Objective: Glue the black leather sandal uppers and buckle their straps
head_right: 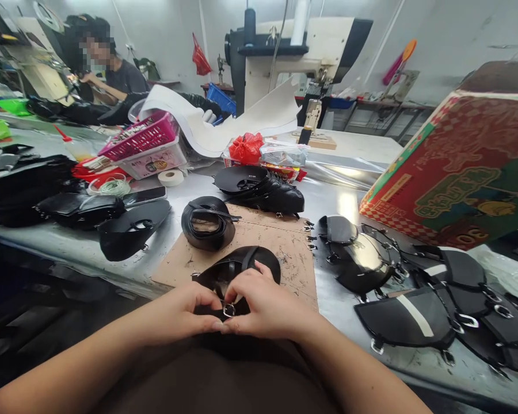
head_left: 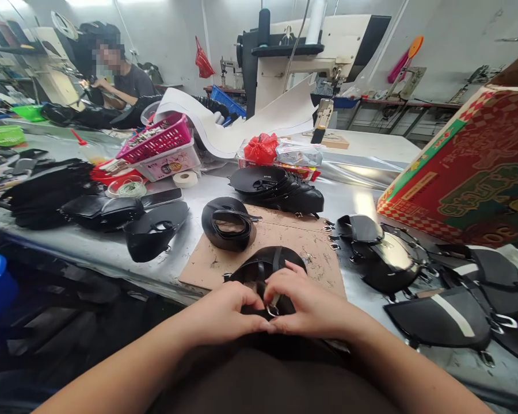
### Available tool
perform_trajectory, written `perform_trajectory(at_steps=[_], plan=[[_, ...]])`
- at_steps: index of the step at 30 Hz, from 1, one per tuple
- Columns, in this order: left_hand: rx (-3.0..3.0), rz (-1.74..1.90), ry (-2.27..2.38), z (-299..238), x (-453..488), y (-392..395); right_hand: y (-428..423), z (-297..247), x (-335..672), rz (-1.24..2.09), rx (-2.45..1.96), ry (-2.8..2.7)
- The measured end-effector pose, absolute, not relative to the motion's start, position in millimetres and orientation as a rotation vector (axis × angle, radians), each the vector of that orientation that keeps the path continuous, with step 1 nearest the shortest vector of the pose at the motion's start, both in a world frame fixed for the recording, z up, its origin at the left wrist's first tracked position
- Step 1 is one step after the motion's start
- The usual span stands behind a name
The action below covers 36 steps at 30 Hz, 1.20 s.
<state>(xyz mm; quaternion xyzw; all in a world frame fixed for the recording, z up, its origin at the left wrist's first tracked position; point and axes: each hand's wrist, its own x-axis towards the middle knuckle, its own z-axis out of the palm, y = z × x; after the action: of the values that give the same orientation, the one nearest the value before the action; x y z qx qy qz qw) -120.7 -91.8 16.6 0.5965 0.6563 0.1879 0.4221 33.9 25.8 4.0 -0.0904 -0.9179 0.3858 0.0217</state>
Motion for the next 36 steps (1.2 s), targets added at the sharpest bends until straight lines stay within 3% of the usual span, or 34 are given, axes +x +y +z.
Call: perform_trajectory(at_steps=[6,15,19,22,26,29,32,36], plan=[[1.734,0.547,1.701,14.2,-109.6,-102.6,17.5,0.0,34.3,1.429,-0.181,-2.923],[1.899,0.635,1.795,11.2,-101.6,-112.6,1.1,5.2,27.2,1.095,-0.043,-2.940],[1.570,0.888,1.696,31.7,-113.7,-115.4,15.1,22.4,35.5,0.926,0.021,-2.802],[1.004,1.151,1.630,56.6,-134.2,-124.8,36.6,27.2,52.1,0.798,-0.245,-2.351],[0.563,1.707,1.550,83.0,-181.1,-140.5,64.5,9.6,61.2,0.942,-0.599,-1.994],[0.603,2.000,1.831,84.6,-231.9,-138.1,65.7,-11.5,47.7,1.110,-0.664,-2.001],[0.597,1.901,2.050,67.8,-285.0,-122.8,51.4,-22.7,26.1,1.128,-0.663,-2.087],[0.587,1.454,2.426,34.6,-338.7,-115.3,42.3,-23.7,8.8,1.056,-0.522,-2.282]])
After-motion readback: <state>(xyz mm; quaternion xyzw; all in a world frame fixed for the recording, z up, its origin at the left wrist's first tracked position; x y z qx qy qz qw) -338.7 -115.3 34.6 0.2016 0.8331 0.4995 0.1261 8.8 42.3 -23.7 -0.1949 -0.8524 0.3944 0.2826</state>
